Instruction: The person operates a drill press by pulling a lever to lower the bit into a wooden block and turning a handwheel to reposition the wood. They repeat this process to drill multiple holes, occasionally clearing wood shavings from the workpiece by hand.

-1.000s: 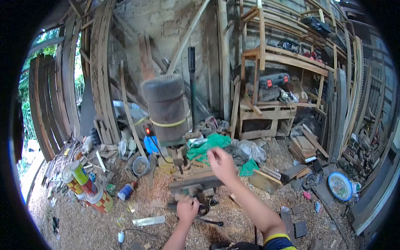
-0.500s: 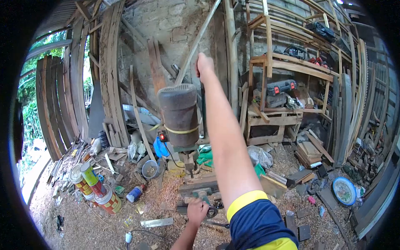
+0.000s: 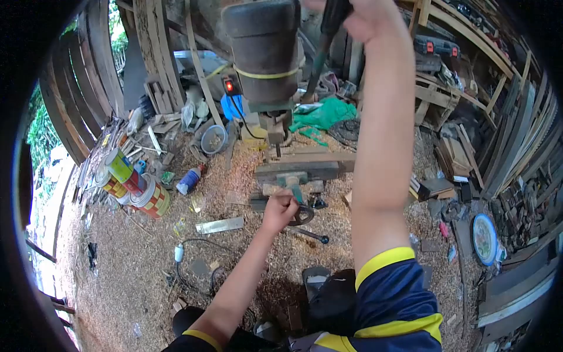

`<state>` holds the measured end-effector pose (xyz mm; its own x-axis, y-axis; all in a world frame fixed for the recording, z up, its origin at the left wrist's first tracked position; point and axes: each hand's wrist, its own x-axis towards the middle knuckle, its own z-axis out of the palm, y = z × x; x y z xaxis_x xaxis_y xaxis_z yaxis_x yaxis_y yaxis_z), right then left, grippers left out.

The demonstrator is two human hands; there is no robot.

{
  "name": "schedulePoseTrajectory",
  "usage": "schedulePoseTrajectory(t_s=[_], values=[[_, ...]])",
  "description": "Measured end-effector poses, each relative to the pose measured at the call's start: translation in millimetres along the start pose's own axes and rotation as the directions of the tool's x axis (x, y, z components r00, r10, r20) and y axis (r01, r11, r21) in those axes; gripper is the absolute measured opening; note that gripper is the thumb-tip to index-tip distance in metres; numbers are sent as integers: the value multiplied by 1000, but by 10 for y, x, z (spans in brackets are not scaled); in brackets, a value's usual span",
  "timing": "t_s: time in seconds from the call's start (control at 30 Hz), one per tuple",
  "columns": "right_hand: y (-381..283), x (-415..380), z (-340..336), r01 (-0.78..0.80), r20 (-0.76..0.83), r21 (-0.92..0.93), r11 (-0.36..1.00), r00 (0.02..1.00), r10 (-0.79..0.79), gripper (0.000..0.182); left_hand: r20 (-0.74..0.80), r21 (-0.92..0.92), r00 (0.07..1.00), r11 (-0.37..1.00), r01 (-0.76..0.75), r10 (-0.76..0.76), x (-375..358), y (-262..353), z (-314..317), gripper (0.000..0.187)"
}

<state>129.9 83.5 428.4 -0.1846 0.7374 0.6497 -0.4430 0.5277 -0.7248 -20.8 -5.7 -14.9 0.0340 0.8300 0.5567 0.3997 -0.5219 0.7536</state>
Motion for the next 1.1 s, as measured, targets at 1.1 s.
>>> schedulePoseTrajectory(t_s=[1.1], values=[[678,-1630,-361,521,332,-135,843,825,-457,48,-9,52,1000,998,-27,28,-28,-101,-36,30]])
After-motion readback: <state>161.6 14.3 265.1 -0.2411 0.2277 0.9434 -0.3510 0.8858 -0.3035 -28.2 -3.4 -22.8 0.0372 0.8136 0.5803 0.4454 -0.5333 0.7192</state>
